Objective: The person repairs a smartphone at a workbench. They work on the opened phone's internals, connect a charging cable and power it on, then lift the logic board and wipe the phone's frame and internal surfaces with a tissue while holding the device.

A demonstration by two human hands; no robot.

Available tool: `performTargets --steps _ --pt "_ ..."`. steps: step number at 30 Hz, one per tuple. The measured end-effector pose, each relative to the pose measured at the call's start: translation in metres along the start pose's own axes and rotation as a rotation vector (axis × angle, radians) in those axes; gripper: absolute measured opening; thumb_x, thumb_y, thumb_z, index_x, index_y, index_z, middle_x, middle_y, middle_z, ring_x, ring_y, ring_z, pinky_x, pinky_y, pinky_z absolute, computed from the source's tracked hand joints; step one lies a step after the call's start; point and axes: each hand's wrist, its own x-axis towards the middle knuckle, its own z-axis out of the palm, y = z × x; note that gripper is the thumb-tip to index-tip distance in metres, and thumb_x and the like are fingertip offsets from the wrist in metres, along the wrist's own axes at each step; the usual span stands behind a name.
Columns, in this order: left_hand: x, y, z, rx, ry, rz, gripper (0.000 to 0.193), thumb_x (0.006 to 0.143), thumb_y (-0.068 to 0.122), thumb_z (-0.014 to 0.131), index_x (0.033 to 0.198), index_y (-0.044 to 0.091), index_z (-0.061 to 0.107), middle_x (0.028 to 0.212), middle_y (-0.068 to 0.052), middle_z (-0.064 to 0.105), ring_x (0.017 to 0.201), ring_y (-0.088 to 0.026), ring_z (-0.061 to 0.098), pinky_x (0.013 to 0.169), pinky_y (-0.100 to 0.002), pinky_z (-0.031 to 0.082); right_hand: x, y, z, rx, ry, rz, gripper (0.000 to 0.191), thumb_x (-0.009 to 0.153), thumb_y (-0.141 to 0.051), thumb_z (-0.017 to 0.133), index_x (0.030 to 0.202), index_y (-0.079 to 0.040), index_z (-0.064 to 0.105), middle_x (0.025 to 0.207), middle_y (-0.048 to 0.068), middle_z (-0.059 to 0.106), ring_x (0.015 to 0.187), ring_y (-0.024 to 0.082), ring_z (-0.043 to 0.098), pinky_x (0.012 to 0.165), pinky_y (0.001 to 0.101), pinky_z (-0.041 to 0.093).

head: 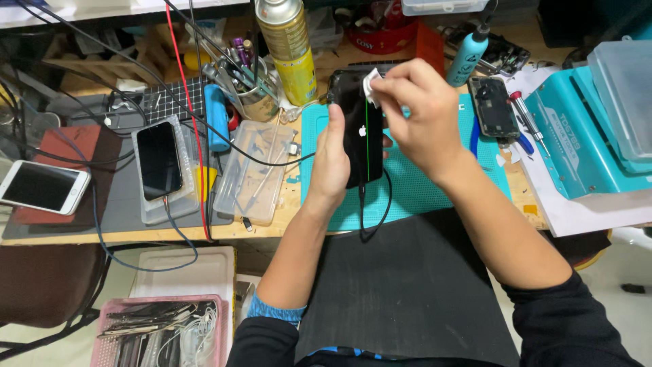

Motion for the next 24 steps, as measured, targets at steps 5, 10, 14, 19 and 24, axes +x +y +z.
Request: performTargets --steps 5,10,14,19,24 --pt "0.008 -0.005 -0.004 -0.149 0.032 0.133 0.066 0.123 0.051 0.034 0.107 -0.007 0.062 0.098 -0.01 0.071 0.093 -0.017 0.067 0.083 -0.032 0.056 -0.01 -0.036 -0.002 0.059 -0.134 -0.221 0.027 0.079 0.008 0.071 0.105 0.0 0.07 0.103 0.016 0.065 0.095 0.035 0.066 0.086 0.0457 0.056" --pt "-0.004 -0.003 -0.001 -0.198 -0.103 0.041 0.061 0.111 0.05 0.033 0.125 0.0 0.064 0.11 -0.011 0.073 0.095 -0.02 0.072 0.086 -0.034 0.06 0.014 -0.015 -0.004 -0.045 -0.047 -0.174 0.03 0.082 0.01 0.071 0.107 -0.006 0.071 0.105 0.011 0.065 0.102 0.034 0.066 0.087 0.0418 0.056" --pt "-0.008 0.007 -0.004 -0.133 -0.028 0.047 0.068 0.115 0.053 0.027 0.126 -0.003 0.064 0.106 -0.018 0.072 0.087 -0.026 0.072 0.077 -0.039 0.06 0.003 -0.006 0.0 0.017 -0.121 -0.197 0.031 0.078 0.01 0.07 0.106 -0.003 0.071 0.101 0.013 0.065 0.097 0.033 0.066 0.09 0.0452 0.056" --pt "-0.013 0.046 -0.049 -0.3 0.105 0.052 0.075 0.101 0.06 0.02 0.131 0.004 0.059 0.112 -0.018 0.074 0.093 -0.03 0.076 0.076 -0.044 0.064 -0.034 0.002 -0.009 0.138 -0.369 -0.077 0.033 0.074 0.007 0.067 0.103 -0.008 0.074 0.1 0.012 0.067 0.091 0.031 0.068 0.079 0.04 0.056" --pt "-0.031 0.087 -0.097 -0.175 0.064 0.093 0.071 0.108 0.056 0.028 0.135 -0.001 0.061 0.115 -0.02 0.074 0.092 -0.033 0.073 0.076 -0.043 0.063 -0.02 0.036 -0.026 -0.395 -0.372 0.009 0.039 0.082 -0.003 0.076 0.12 -0.006 0.075 0.124 0.023 0.068 0.092 0.037 0.07 0.083 0.0419 0.058"
